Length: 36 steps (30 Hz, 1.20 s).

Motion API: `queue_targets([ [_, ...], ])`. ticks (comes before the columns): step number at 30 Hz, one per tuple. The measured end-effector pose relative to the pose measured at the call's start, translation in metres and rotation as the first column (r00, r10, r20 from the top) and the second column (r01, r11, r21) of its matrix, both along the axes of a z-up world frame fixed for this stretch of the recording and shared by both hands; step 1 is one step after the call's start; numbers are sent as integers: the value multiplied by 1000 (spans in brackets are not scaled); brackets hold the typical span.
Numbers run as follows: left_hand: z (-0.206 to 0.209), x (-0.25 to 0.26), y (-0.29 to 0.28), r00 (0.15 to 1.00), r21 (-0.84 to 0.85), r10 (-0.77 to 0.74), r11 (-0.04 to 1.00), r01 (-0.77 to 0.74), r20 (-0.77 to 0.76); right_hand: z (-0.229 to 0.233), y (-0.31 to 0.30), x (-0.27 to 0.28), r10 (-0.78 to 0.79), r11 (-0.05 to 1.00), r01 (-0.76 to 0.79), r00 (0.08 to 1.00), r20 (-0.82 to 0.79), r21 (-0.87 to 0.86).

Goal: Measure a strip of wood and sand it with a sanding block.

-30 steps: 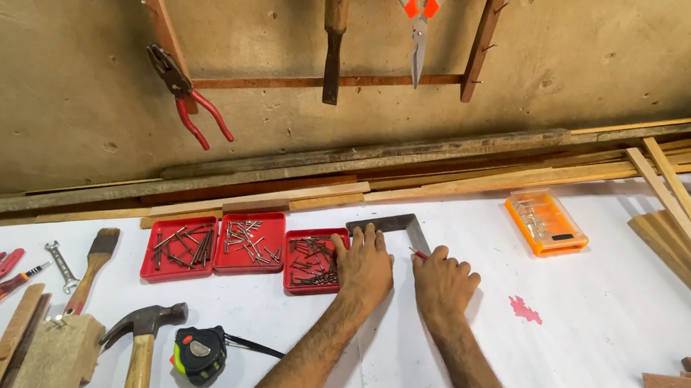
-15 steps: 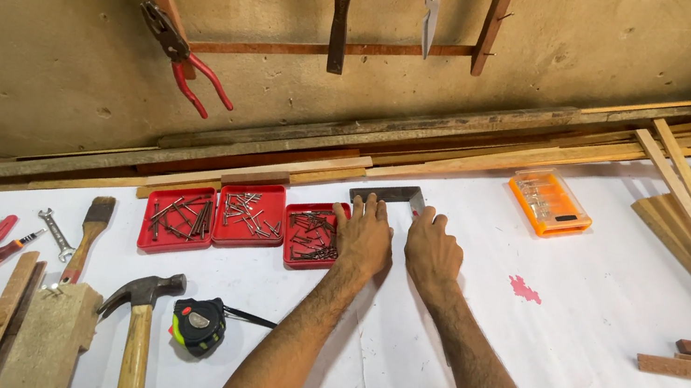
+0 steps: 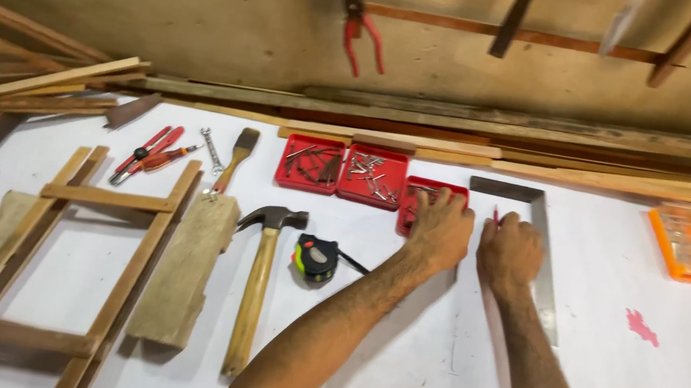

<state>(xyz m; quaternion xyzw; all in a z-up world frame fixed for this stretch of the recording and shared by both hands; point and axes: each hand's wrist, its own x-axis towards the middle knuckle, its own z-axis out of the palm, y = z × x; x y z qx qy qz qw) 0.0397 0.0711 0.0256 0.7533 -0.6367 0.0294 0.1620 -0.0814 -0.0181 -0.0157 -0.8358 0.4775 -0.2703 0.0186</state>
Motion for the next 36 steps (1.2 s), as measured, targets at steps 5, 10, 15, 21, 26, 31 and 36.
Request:
queue_targets([
  [5,21,9,34,998,-64,58,996,-59,-8,7,-1,-2,21,998,-17,998,-61,53],
  [10,52,19,79,998,-103,63,993,-63,-10,41,27,2,73,996,-70,995,-68,56],
  [15,59,27,132,998,-141,57,988,-59,-19,79,91,10,250,957,-221,956,-151,185],
  [21,78,38,226,997,-125,58,990,-63,-43,97,165,19,404,902,-358,896,-185,242],
  [26,88,40,295,998,-87,65,994,-67,-16,123,233,23,429,893,-360,862,-268,271],
  [31,101,37,343,998,-76,63,995,-62,10,139,277,17,431,892,-361,859,-277,271],
  [36,104,28,358,999,-68,-8,998,10,33,141,309,-6,344,921,-263,896,-281,289],
])
